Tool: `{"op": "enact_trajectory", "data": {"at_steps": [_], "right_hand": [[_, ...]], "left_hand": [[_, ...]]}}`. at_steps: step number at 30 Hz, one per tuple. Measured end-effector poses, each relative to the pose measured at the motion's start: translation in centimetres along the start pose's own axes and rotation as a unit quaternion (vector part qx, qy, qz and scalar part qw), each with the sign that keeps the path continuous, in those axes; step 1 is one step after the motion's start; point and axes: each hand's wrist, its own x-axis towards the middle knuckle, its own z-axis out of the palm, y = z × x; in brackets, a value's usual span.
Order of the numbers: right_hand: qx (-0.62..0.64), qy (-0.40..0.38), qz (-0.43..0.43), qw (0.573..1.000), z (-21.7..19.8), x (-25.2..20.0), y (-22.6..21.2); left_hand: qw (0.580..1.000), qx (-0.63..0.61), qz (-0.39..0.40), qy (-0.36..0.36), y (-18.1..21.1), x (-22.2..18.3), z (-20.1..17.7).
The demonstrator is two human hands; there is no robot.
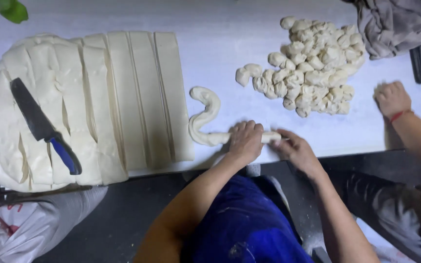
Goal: The person is rolling strips of dough into long ropes and then quickly pinching off small, uniform pieces to create a pile of dough balls.
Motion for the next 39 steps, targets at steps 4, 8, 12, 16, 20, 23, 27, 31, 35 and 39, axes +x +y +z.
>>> {"op": "enact_trajectory", "data": {"at_steps": [4, 8, 12, 16, 20, 23, 27, 31, 35, 39], "right_hand": [[0.090, 0.121, -0.002, 0.989, 4.4, 3.2, 1.8], [0.079, 0.149, 0.016, 0.986, 8.3, 6.8, 6.2], [0.032, 0.130, -0.007, 0.991, 5.7, 5.4, 4.1], [-0.023, 0.085, -0.015, 0.996, 1.7, 7.9, 4.5], [0.064, 0.000, -0.024, 0.998, 2.4, 11.5, 8.7], [0.209, -0.289, -0.108, 0.928, -2.6, -2.9, -4.7], [0.005, -0.061, -0.417, 0.907, -5.2, -4.1, -11.0], [-0.085, 0.200, -0.349, 0.912, -2.9, 8.2, -1.2], [0.046, 0.091, -0.094, 0.990, 4.3, 7.2, -0.4], [0.091, 0.081, -0.045, 0.992, 9.0, 9.3, 0.6]], "left_hand": [[0.999, -0.030, 0.002, 0.040, -0.2, -1.0, -0.7], [0.999, -0.008, -0.043, 0.025, 0.4, -2.2, -0.9], [0.997, -0.027, -0.079, 0.001, 2.5, -1.0, 0.7], [0.987, -0.126, -0.094, -0.030, 2.8, 2.7, 0.0], [0.996, 0.029, -0.057, -0.062, -0.5, 7.1, 1.1], [0.981, -0.017, -0.182, -0.069, -2.4, 9.6, -0.8], [0.975, -0.051, -0.194, -0.091, 2.0, 4.4, -7.2], [0.995, -0.019, -0.084, -0.054, 0.4, 0.9, -6.2], [0.991, -0.104, -0.079, -0.013, -1.3, -1.8, -6.7], [0.980, -0.154, -0.124, -0.001, -1.3, -1.8, -6.5]]}}
